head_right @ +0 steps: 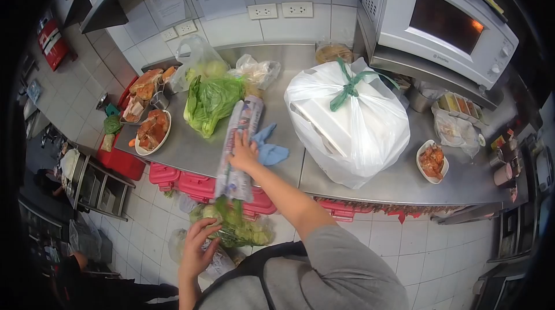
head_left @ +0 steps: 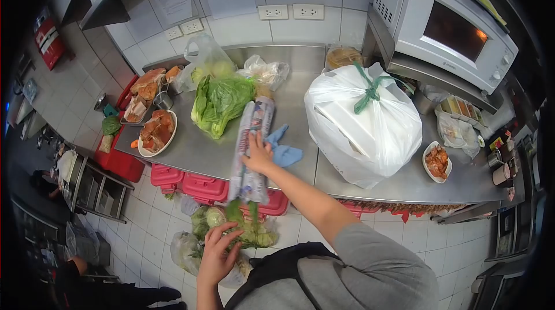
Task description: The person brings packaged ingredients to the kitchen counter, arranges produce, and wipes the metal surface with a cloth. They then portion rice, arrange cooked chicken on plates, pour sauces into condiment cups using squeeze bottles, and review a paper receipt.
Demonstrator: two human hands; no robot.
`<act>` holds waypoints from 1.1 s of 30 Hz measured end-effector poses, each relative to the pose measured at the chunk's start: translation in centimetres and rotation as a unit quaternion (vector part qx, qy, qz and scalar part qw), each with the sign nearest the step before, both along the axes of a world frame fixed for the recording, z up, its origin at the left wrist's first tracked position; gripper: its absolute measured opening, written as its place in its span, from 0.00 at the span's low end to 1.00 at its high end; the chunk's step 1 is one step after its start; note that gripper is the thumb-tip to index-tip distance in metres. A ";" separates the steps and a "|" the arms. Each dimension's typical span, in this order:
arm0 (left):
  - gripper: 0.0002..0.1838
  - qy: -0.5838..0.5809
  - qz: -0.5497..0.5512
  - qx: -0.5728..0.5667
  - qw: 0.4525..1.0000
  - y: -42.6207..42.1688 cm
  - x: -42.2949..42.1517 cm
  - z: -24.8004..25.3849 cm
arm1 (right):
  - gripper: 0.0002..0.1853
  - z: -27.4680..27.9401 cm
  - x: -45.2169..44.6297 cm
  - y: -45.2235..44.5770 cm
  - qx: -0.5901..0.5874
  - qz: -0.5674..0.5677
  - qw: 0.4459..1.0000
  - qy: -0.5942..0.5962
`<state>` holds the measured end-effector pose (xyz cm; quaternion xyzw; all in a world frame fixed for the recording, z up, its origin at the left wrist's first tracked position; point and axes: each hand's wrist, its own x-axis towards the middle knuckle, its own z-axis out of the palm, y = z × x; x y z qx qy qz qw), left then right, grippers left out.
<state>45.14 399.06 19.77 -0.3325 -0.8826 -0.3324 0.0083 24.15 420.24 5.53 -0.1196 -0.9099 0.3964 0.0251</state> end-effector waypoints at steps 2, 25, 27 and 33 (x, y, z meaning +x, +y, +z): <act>0.19 0.003 0.010 0.002 1.000 0.0 0.1 0.2 | 0.46 1.0 -0.6 -0.1 -0.041 0.030 0.999 0.005; 0.15 -0.108 -0.150 0.066 0.980 -3.3 -3.7 -1.0 | 0.19 22.6 20.9 14.4 0.135 -0.049 0.923 0.357; 0.15 -0.098 -0.177 0.089 0.975 -3.9 -3.9 -2.0 | 0.24 20.6 17.9 19.1 0.324 -0.169 0.885 0.288; 0.16 -0.125 -0.170 0.104 0.972 -7.8 -3.2 -4.8 | 0.21 20.5 16.8 20.9 0.326 -0.218 0.910 0.138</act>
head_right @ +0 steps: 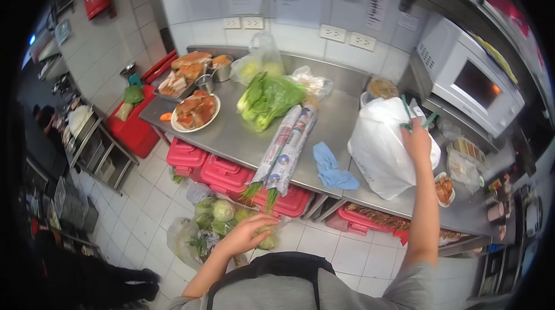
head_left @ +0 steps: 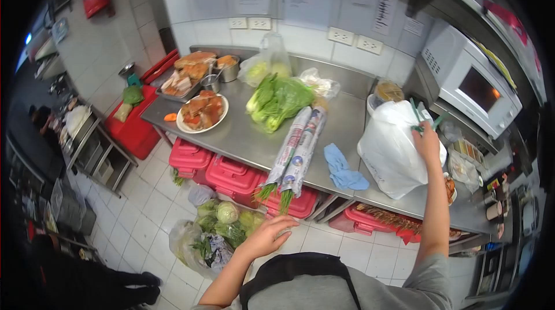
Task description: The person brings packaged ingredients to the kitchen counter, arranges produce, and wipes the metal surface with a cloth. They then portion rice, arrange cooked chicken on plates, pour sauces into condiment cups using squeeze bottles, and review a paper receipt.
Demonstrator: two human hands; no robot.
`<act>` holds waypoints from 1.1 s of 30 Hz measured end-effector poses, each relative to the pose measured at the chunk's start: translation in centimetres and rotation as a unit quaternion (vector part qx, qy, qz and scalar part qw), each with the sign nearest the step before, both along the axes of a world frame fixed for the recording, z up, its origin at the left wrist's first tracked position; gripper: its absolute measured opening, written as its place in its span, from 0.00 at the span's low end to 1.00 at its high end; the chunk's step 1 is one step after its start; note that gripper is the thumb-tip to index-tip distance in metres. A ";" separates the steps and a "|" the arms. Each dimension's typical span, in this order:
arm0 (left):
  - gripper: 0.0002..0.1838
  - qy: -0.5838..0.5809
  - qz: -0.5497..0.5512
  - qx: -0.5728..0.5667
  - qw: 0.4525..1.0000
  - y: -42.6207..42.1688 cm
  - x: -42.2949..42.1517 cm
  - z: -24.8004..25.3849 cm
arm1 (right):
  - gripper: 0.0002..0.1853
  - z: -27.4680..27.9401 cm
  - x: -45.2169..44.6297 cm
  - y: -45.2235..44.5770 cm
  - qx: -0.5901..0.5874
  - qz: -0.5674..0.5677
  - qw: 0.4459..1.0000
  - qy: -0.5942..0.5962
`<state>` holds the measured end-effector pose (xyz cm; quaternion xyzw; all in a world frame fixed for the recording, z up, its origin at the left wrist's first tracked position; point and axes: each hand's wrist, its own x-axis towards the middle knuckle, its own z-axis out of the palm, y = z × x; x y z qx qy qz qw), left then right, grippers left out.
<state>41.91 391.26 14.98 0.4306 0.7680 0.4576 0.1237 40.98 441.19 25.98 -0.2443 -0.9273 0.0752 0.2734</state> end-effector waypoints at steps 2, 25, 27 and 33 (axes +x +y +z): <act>0.16 -0.011 0.012 0.000 1.000 -1.2 -0.1 -1.0 | 0.15 -0.2 0.4 0.9 -0.011 0.016 1.000 -0.004; 0.44 -0.492 -0.072 0.283 0.820 8.9 3.7 -4.3 | 0.17 17.4 -1.1 -20.7 -0.674 0.462 0.564 0.116; 0.42 -0.417 0.031 0.306 0.855 6.1 2.6 -4.1 | 0.16 17.9 -3.3 -23.4 -0.677 0.491 0.536 0.113; 0.31 -0.419 0.218 0.428 0.771 -3.0 -4.0 -3.4 | 0.14 15.8 -13.4 -32.4 -0.685 0.510 0.506 0.120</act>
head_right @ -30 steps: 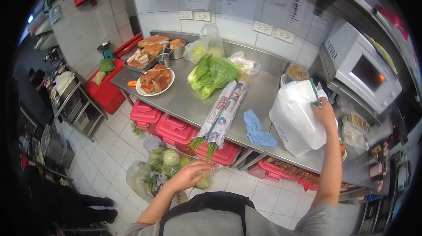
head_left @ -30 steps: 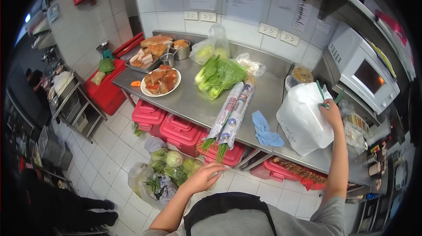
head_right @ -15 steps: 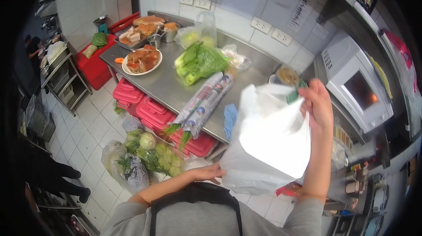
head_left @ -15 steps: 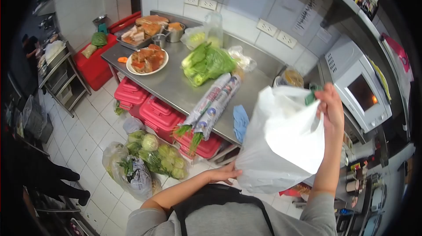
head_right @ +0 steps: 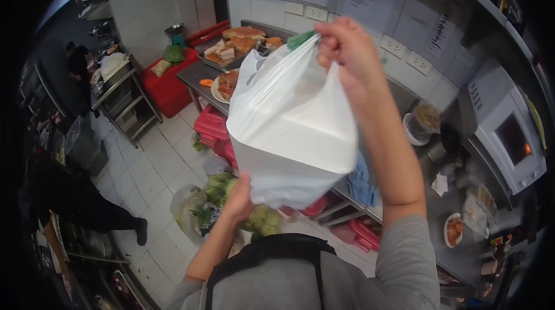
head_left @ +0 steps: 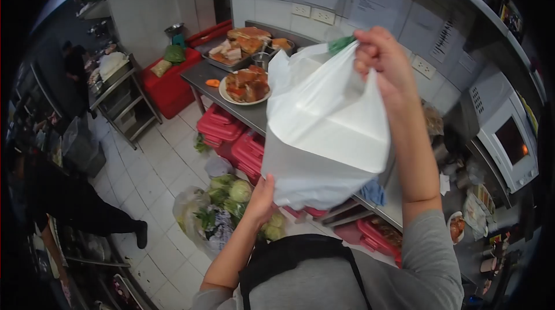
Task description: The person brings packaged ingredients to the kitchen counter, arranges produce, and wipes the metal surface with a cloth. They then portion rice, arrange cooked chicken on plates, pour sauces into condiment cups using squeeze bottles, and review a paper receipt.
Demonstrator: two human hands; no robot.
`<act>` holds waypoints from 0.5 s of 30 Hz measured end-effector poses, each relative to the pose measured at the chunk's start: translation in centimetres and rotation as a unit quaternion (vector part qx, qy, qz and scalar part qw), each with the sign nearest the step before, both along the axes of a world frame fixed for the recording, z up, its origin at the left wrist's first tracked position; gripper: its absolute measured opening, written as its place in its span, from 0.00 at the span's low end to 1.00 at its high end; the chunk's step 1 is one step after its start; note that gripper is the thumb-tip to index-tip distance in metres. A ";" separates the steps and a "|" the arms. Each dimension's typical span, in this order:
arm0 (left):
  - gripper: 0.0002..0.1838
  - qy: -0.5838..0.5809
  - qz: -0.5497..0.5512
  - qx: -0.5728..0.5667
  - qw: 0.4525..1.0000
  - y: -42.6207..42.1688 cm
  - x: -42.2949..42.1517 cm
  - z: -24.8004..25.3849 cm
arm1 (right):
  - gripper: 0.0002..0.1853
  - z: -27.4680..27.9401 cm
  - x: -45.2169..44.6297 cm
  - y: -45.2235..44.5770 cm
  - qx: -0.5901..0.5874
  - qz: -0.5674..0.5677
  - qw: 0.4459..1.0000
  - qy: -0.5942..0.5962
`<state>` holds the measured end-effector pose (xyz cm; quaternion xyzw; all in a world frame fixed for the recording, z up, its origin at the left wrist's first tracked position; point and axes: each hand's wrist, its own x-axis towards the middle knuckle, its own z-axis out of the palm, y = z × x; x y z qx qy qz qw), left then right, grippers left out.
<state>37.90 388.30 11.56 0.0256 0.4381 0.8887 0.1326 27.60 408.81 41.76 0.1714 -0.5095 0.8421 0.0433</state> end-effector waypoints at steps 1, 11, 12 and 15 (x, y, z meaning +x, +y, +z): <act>0.32 -0.038 0.023 -0.006 0.999 -1.3 -1.0 0.4 | 0.13 -1.3 -1.4 -1.5 0.017 -0.020 1.000 0.012; 0.35 -0.158 0.021 0.047 0.986 -6.7 -16.4 -8.3 | 0.14 -12.5 -11.8 -15.2 0.088 -0.158 0.983 0.041; 0.36 -0.176 0.016 0.054 0.983 -6.8 -18.7 -10.2 | 0.14 -13.1 -13.3 -15.9 0.112 -0.194 0.974 0.046; 0.38 -0.149 -0.045 0.084 0.984 -6.8 -21.8 -7.4 | 0.13 -13.7 -17.8 -15.1 0.192 -0.310 0.925 0.111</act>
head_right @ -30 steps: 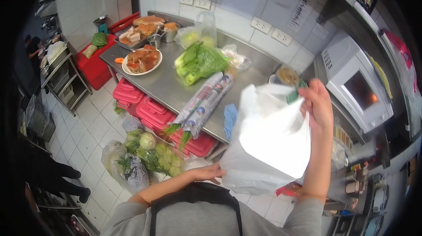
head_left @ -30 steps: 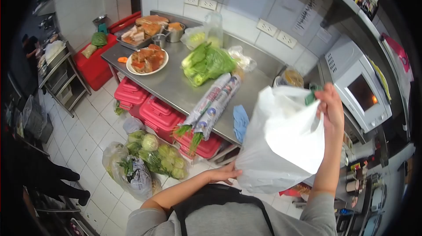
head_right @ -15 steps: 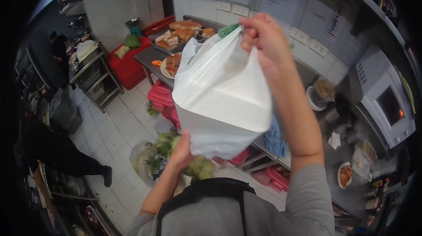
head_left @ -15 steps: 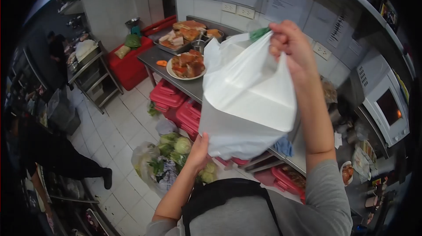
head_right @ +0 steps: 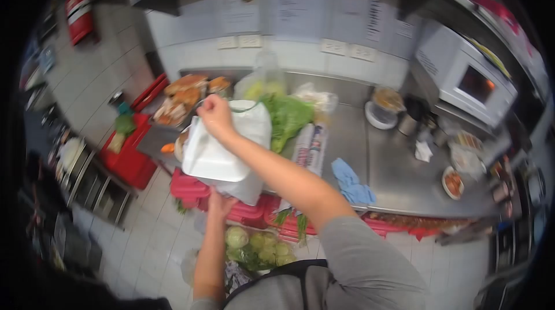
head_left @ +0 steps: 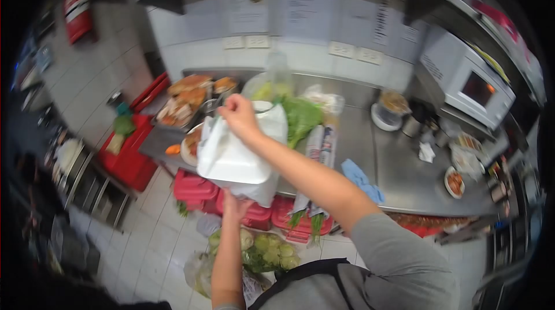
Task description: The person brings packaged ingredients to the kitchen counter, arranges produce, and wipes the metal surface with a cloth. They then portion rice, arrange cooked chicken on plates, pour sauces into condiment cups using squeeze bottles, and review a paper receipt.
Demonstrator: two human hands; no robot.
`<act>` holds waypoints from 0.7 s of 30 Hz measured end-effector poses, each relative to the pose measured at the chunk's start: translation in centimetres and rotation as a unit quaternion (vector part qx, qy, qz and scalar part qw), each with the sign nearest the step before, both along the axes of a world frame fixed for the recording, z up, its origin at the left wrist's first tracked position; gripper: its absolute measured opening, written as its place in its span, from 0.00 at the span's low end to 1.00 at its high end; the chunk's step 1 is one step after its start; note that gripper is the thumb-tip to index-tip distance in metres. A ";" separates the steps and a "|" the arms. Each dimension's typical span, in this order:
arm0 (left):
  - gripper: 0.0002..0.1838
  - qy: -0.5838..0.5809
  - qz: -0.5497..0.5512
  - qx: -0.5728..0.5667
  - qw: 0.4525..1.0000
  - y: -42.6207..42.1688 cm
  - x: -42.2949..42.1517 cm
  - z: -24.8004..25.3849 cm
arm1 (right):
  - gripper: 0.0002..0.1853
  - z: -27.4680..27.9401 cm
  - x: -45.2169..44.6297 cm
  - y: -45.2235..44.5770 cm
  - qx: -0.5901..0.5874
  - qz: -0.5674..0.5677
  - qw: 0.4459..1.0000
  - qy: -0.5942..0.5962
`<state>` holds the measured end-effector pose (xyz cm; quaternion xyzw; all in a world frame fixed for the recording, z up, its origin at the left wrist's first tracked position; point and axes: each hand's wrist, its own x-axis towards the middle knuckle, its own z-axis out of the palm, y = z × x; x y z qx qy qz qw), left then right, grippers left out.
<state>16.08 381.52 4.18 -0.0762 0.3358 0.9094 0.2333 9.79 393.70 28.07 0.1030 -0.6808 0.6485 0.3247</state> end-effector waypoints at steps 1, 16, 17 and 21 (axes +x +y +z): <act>0.39 0.004 -0.014 0.009 1.000 -0.1 -1.2 0.6 | 0.11 -0.6 -1.8 0.4 0.015 -0.025 1.000 0.012; 0.39 -0.064 -0.133 -0.200 0.969 -1.6 -4.7 0.5 | 0.11 -17.6 18.5 24.4 0.390 -0.208 0.891 -0.101; 0.40 -0.043 -0.113 -0.202 0.972 -1.7 -5.1 -0.1 | 0.13 -20.1 20.7 26.8 0.429 -0.210 0.865 -0.154; 0.42 0.014 -0.041 -0.202 0.979 -2.0 -3.9 -2.4 | 0.24 -25.3 24.3 31.2 0.556 -0.184 0.779 -0.223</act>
